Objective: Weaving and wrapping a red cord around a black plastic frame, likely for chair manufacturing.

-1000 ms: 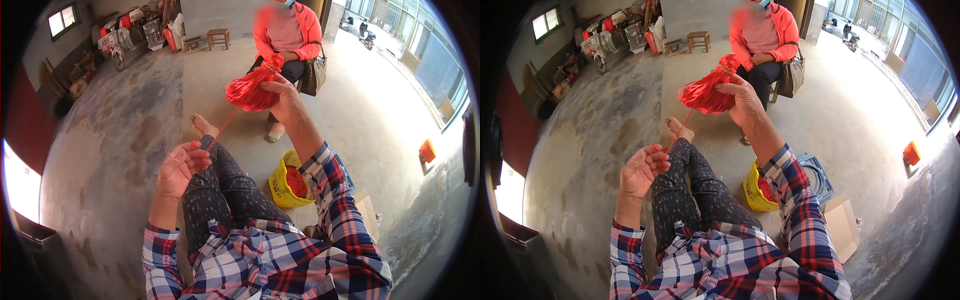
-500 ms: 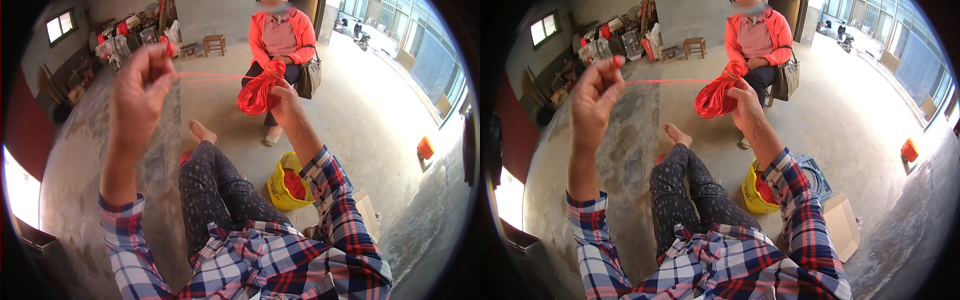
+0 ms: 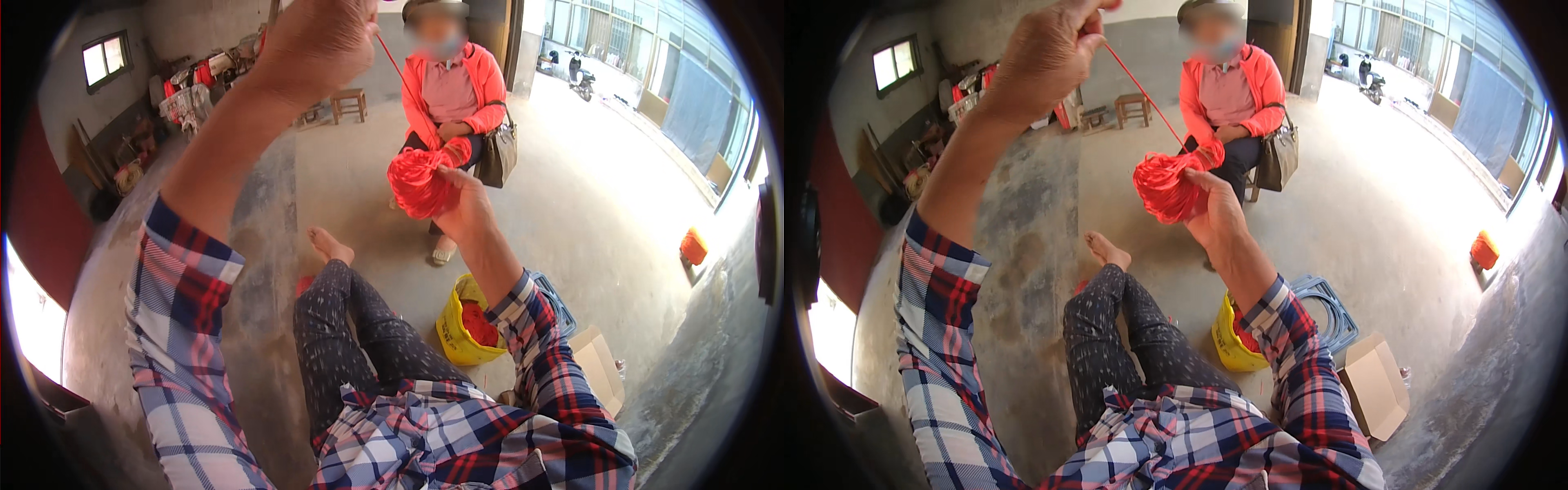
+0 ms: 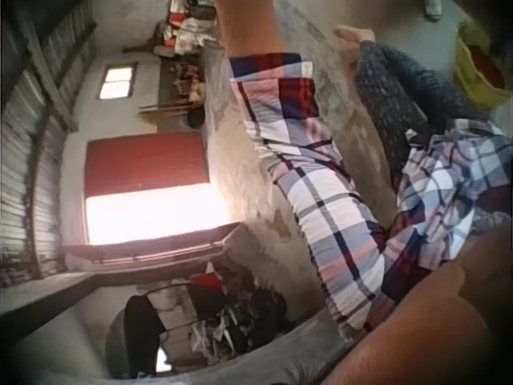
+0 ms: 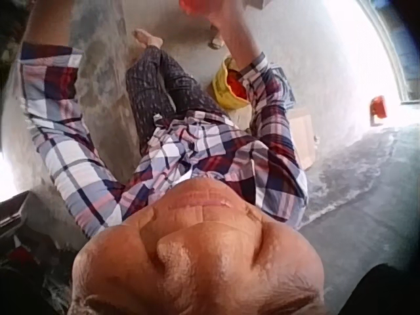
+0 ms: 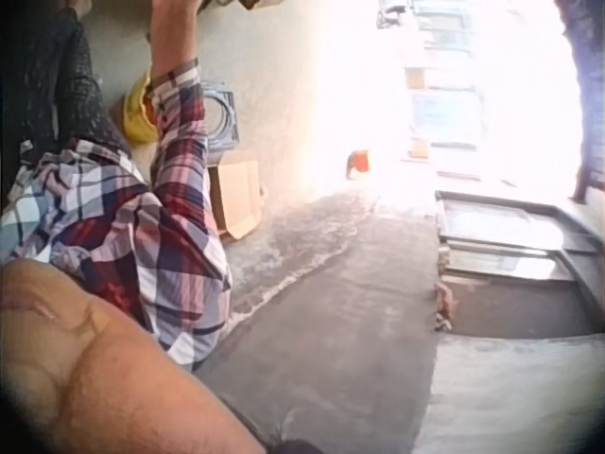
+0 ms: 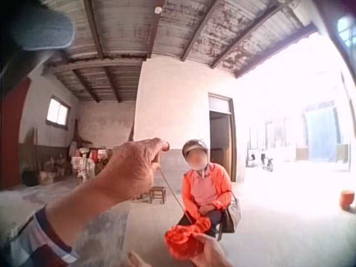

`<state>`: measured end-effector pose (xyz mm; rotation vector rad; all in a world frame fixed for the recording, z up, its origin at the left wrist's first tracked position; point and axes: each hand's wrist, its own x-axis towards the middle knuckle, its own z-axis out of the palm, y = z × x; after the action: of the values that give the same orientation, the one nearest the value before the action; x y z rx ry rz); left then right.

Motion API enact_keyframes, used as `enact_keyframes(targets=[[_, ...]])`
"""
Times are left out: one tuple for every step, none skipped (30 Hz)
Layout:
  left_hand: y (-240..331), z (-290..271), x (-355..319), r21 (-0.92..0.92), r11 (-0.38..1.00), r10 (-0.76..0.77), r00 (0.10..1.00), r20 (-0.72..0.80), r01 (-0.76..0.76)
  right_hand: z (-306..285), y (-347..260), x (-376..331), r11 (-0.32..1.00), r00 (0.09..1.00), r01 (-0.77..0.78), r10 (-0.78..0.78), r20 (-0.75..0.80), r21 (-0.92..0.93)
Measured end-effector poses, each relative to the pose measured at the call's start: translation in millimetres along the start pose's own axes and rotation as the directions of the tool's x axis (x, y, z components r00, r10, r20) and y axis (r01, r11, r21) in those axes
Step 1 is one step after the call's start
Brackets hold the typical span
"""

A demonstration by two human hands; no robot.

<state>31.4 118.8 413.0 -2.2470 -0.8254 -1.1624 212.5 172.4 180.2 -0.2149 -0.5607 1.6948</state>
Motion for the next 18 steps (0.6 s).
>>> enact_keyframes(targets=[[4, 5, 6, 0.026, 1.0, -0.001, 0.999, 0.039, 0.0, -4, -3, -2, 1.0, 1.0, 0.0, 0.0, 0.002, 0.019], [5, 11, 10, 0.053, 0.999, -0.003, 0.997, 0.077, -0.001, -6, -5, -4, 1.0, 1.0, 0.019, -0.02, 0.01, 0.016], [-13, 22, 7, 0.095, 0.981, 0.17, 0.985, -0.019, -0.168, -5, -1, -4, 0.999, 1.0, 0.002, -0.002, -0.013, 0.036], [-12, 23, 8, 0.096, 0.979, 0.184, 0.983, -0.026, -0.18, -7, -2, -6, 0.999, 0.999, -0.005, 0.008, -0.05, 0.054], [-11, 25, 9, 0.086, 0.98, 0.181, 0.983, -0.02, -0.179, -8, -3, -7, 0.999, 0.999, 0.013, -0.011, -0.046, 0.049], [-10, 24, 8, 0.078, 0.982, 0.173, 0.985, -0.011, -0.172, -7, -5, -9, 0.999, 0.999, 0.019, -0.017, -0.04, 0.049], [-9, 25, 7, 0.081, 0.981, 0.179, 0.984, -0.014, -0.177, -6, -6, -11, 0.999, 0.999, 0.018, -0.016, -0.049, 0.042], [-8, 25, 7, 0.1, 0.974, 0.209, 0.978, -0.025, -0.205, -6, -8, -13, 0.999, 0.998, 0.015, -0.013, -0.058, 0.036], [-7, 24, 7, 0.119, 0.965, 0.24, 0.97, -0.035, -0.234, -6, -9, -14, 0.999, 0.998, 0.021, -0.019, -0.054, 0.037], [-5, 23, 6, 0.12, 0.963, 0.246, 0.969, -0.036, -0.24, -7, -11, -15, 0.999, 0.998, 0.028, -0.026, -0.058, 0.038], [-4, 23, 5, 0.11, 0.969, 0.226, 0.973, -0.04, -0.22, -8, -13, -16, 0.999, 0.997, 0.035, -0.033, -0.063, 0.039], [-3, 22, 4, 0.095, 0.975, 0.207, 0.977, -0.041, -0.202, -8, -14, -17, 0.998, 0.997, 0.043, -0.04, -0.064, 0.043], [-2, 21, 3, 0.092, 0.973, 0.215, 0.976, -0.04, -0.21, -9, -17, -18, 0.997, 0.998, 0.049, -0.047, -0.04, 0.053], [-2, 20, 2, 0.104, 0.976, 0.196, 0.98, -0.029, -0.192, -9, -19, -18, 0.996, 0.998, 0.055, -0.054, -0.016, 0.063], [-3, 18, 1, 0.122, 0.978, 0.175, 0.984, -0.019, -0.171, -9, -20, -18, 0.996, 0.998, 0.058, -0.057, -0.014, 0.067], [-3, 17, 0, 0.123, 0.977, 0.179, 0.984, -0.017, -0.176, -10, -21, -17, 0.996, 0.998, 0.06, -0.059, -0.015, 0.068], [-3, 17, -1, 0.113, 0.979, 0.175, 0.984, -0.044, -0.169, -10, -21, -17, 0.996, 0.998, 0.061, -0.06, -0.015, 0.069], [-4, 17, -3, 0.106, 0.982, 0.166, 0.984, -0.07, -0.158, -10, -21, -16, 0.996, 0.998, 0.06, -0.059, -0.012, 0.073]])
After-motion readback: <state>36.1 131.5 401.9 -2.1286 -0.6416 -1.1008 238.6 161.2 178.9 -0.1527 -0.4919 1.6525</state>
